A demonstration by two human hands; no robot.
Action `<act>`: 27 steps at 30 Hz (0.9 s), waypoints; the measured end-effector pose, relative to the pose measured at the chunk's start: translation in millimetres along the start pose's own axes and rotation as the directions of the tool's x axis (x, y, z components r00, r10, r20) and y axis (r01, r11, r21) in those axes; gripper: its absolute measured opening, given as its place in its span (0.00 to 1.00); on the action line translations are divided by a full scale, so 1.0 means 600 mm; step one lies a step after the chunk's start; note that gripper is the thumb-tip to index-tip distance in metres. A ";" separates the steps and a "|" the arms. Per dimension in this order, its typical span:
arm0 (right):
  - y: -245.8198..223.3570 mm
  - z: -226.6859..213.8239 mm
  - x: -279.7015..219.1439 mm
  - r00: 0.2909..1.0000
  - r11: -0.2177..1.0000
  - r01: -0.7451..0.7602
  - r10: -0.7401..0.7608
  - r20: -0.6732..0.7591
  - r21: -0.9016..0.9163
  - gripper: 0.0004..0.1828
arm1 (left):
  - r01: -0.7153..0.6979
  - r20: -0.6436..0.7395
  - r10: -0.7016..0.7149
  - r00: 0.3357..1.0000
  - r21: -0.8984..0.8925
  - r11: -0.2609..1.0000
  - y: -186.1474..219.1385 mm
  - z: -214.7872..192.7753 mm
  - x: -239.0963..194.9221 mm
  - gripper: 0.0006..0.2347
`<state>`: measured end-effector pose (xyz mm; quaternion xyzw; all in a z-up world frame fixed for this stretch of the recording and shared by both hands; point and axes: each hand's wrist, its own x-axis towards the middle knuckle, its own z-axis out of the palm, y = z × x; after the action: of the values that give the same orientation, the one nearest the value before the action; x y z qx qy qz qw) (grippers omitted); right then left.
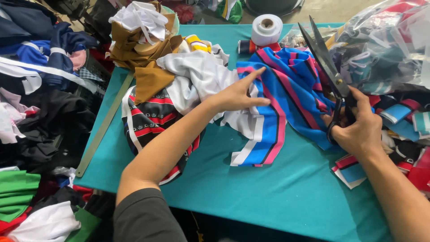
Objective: Trimming and cutting pieces of striped fabric using large scissors on a work table in a factory setting.
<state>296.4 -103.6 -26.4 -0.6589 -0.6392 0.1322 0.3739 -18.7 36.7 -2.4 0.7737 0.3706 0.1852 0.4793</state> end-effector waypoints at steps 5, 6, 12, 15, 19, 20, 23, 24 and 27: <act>0.002 0.004 -0.002 1.000 1.000 -0.009 0.009 -0.001 0.014 0.45 | -0.232 -0.302 0.213 0.929 -0.026 0.972 -0.011 0.032 -0.003 0.23; 0.004 0.005 -0.004 1.000 1.000 0.005 -0.005 0.001 0.001 0.46 | -0.255 -0.323 0.206 0.924 -0.118 0.960 -0.007 0.043 -0.009 0.27; 0.001 0.002 -0.001 0.999 0.999 0.046 -0.046 0.009 -0.003 0.46 | -0.328 -0.196 0.336 0.921 0.074 0.942 0.005 0.097 -0.052 0.25; 0.003 0.004 -0.001 0.997 0.997 0.074 -0.074 -0.007 -0.005 0.45 | -0.414 -0.240 0.401 0.884 -0.001 0.910 0.012 0.114 -0.060 0.24; 0.006 0.005 0.000 0.997 0.997 0.081 -0.081 -0.015 -0.012 0.45 | -0.465 -0.150 0.450 0.880 -0.081 0.882 -0.009 0.139 -0.058 0.25; 0.007 0.004 0.000 0.997 0.997 0.078 -0.078 -0.015 -0.013 0.45 | -0.465 -0.148 0.451 0.880 -0.083 0.881 -0.008 0.144 -0.056 0.25; 0.006 0.005 0.000 0.997 0.998 0.070 -0.070 -0.016 0.001 0.45 | -0.450 -0.284 0.406 0.869 -0.109 0.886 0.003 0.150 -0.057 0.12; 0.005 0.005 -0.001 0.997 0.997 0.071 -0.071 -0.013 0.003 0.46 | -0.416 -0.221 0.379 0.899 -0.157 0.895 0.015 0.149 -0.060 0.18; 0.010 0.006 0.000 0.997 0.998 0.068 -0.068 -0.027 -0.005 0.46 | -0.388 -0.154 0.369 0.917 -0.123 0.913 0.023 0.163 -0.059 0.33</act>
<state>298.3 -101.8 -32.8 -0.6392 -0.6565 0.1093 0.3854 26.4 -52.8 -33.9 0.7789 0.2281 0.3512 0.4668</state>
